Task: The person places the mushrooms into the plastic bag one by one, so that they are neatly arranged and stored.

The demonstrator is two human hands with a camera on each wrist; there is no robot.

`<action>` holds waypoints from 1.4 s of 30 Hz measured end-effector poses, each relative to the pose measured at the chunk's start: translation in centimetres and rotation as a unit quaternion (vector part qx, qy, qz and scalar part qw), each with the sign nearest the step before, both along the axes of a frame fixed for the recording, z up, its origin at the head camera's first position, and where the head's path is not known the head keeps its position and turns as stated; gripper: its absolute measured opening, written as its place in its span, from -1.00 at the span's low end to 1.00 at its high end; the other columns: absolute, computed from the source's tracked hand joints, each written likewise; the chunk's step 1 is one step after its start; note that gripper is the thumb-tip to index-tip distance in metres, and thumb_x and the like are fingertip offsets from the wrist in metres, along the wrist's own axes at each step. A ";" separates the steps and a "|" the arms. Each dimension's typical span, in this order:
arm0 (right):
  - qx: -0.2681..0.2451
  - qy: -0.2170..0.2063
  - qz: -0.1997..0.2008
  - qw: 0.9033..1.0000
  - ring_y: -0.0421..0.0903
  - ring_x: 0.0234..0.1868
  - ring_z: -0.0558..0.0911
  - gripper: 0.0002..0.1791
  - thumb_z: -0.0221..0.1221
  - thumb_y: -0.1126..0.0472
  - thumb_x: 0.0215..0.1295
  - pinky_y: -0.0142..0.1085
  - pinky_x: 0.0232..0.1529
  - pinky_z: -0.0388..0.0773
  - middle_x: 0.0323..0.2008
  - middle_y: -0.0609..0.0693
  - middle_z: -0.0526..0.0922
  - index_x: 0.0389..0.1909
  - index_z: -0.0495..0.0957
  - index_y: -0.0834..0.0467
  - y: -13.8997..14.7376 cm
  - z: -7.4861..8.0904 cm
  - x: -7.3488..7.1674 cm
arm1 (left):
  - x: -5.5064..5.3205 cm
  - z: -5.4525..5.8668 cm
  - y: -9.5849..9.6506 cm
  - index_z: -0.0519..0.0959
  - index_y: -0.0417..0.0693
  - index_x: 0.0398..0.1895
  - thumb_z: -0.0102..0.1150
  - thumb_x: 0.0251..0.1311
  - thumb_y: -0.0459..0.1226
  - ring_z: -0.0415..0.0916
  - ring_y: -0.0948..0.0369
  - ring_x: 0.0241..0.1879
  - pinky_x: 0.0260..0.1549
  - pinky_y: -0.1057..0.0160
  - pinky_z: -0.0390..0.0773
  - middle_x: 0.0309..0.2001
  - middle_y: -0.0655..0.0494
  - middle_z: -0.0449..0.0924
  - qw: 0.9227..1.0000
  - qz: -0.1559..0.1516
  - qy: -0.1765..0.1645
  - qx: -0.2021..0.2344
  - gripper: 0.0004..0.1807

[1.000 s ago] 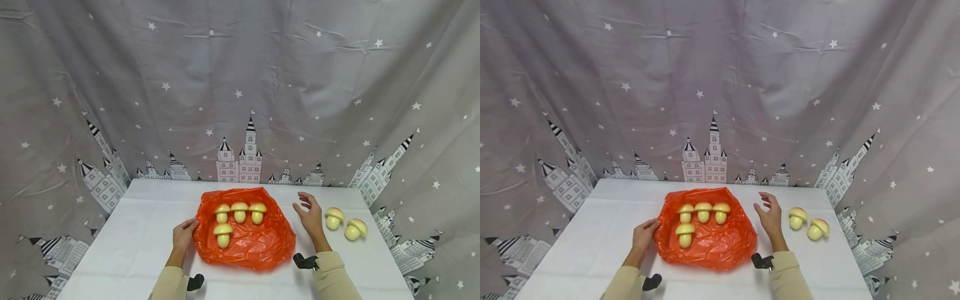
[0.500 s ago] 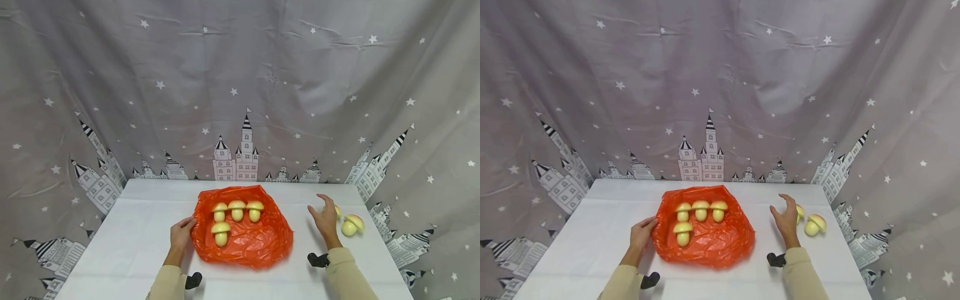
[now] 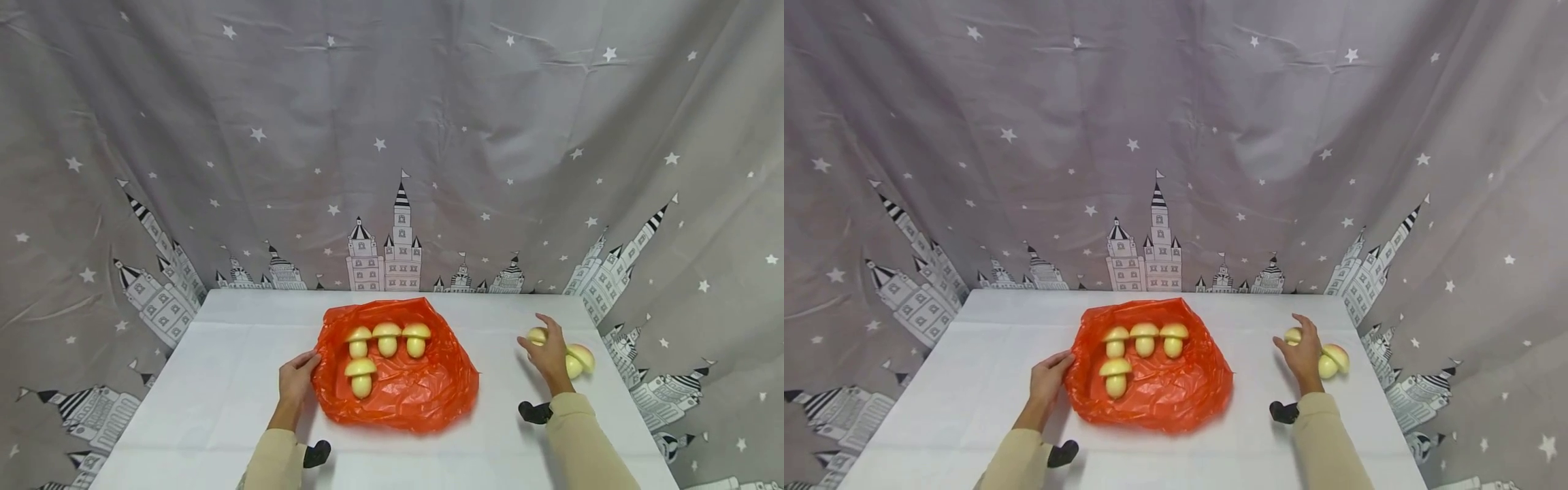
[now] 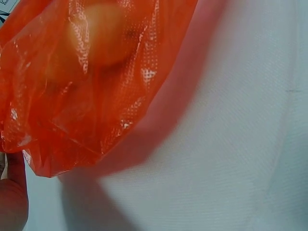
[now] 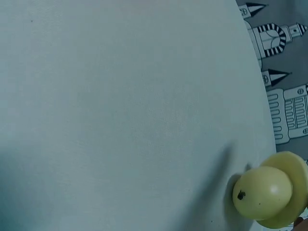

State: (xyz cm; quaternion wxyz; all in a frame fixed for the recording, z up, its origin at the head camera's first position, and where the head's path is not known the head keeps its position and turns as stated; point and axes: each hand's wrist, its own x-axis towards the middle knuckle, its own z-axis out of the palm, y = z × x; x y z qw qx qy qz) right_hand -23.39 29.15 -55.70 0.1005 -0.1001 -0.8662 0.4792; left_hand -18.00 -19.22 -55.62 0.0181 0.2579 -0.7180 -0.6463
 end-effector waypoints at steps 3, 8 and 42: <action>0.006 -0.027 0.017 0.999 0.30 0.36 0.15 -0.26 0.25 0.34 0.20 0.11 0.36 0.06 0.35 0.39 0.13 0.38 0.16 0.27 0.6 0.3 -0.3 | -0.2 0.0 0.2 0.51 -0.35 0.14 0.14 0.33 -0.19 0.47 0.08 -0.02 -0.26 0.57 0.49 0.14 -0.28 0.48 1.000 0.001 0.003 0.001 -0.55; 0.003 -0.081 0.027 0.996 0.30 0.35 0.15 -0.27 0.16 0.34 0.26 0.13 0.35 0.08 0.36 0.40 0.10 0.41 0.09 0.30 1.0 0.6 -0.2 | -0.4 -0.3 0.3 0.52 -0.34 0.14 0.14 0.33 -0.21 0.46 0.09 -0.01 -0.30 0.60 0.46 0.13 -0.26 0.49 1.000 0.004 0.005 -0.002 -0.58; -0.014 -0.101 0.017 0.995 0.27 0.24 0.32 -0.38 0.10 0.23 0.29 0.05 0.26 0.24 0.29 0.39 0.27 0.35 0.22 0.33 0.4 -1.2 0.1 | 0.0 0.0 -0.2 0.49 -0.33 0.17 0.11 0.35 -0.21 0.46 0.05 0.00 -0.23 0.52 0.53 0.15 -0.29 0.46 1.000 -0.007 -0.009 -0.003 -0.56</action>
